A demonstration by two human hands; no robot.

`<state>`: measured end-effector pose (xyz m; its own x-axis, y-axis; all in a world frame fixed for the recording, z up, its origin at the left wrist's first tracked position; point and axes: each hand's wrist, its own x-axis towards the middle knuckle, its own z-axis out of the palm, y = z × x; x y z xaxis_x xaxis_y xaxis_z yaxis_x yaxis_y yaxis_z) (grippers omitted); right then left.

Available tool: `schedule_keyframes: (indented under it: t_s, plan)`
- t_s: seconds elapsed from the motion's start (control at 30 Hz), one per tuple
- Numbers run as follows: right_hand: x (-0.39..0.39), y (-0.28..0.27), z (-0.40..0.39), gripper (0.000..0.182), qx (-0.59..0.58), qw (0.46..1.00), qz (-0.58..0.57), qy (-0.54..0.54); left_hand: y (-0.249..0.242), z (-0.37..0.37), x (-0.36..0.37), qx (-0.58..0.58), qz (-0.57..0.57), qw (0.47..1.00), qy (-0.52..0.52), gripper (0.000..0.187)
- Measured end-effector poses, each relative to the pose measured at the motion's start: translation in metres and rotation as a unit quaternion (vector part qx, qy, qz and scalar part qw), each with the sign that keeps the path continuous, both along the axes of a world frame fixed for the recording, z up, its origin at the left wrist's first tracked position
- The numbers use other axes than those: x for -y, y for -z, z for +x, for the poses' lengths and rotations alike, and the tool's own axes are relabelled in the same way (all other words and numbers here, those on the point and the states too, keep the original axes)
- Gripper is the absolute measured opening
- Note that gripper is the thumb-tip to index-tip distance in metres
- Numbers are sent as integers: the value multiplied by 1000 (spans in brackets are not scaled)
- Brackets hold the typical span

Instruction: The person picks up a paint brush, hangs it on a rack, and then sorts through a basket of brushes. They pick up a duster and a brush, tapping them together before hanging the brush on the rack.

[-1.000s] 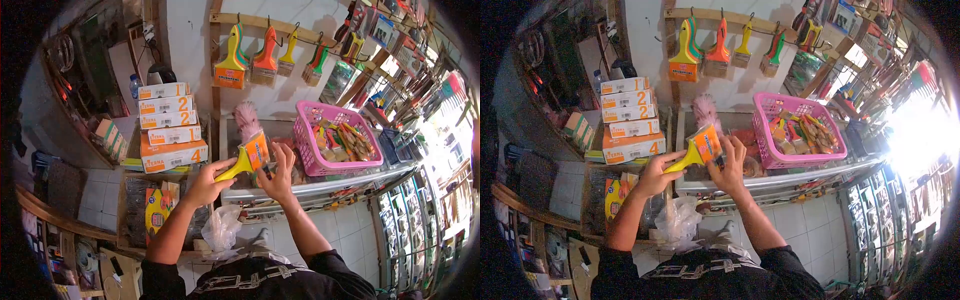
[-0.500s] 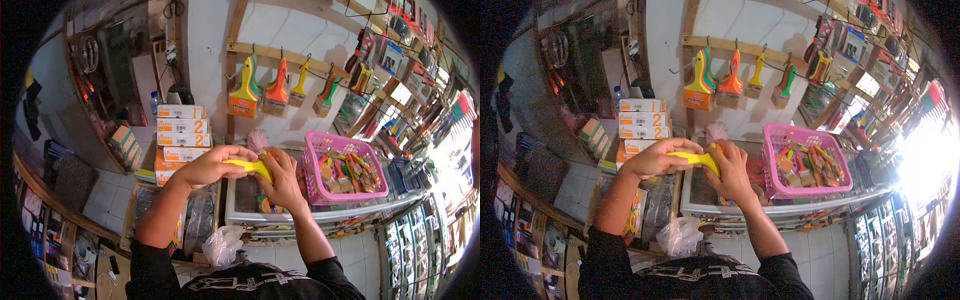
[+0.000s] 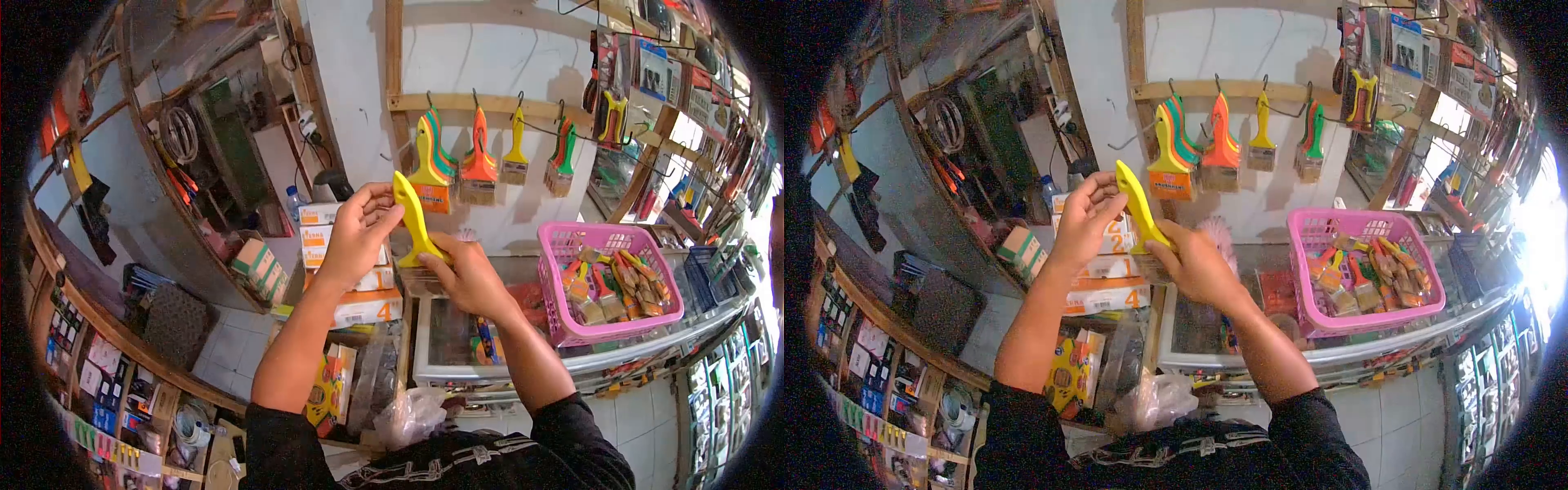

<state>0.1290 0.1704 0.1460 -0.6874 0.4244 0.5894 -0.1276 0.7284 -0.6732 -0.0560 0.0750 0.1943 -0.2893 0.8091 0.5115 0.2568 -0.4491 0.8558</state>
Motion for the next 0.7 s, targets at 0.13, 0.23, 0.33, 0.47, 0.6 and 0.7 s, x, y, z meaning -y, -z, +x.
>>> schedule_keyframes:
  t_s: [0.13,0.23,0.33,0.47,0.6,0.7]
  plan:
    - [-3,-15,-12,27,-36,999,11,-4,-1,-9,-8,49,42,998,-23,30]
    - [-1,-24,-21,26,-56,998,-4,-1,-4,-10,-12,57,58,995,-51,29]
    - [-3,-35,-26,26,-54,998,18,-2,-7,-16,-19,61,64,995,-43,30]
    - [-6,-40,-29,25,-45,998,38,4,-4,-20,-29,52,95,994,-29,33]
    - [-1,-57,-22,28,19,999,48,8,-8,-9,-28,73,116,990,-41,33]
    - [-2,-63,-25,32,29,997,65,13,-13,-9,-30,106,86,990,-34,32]
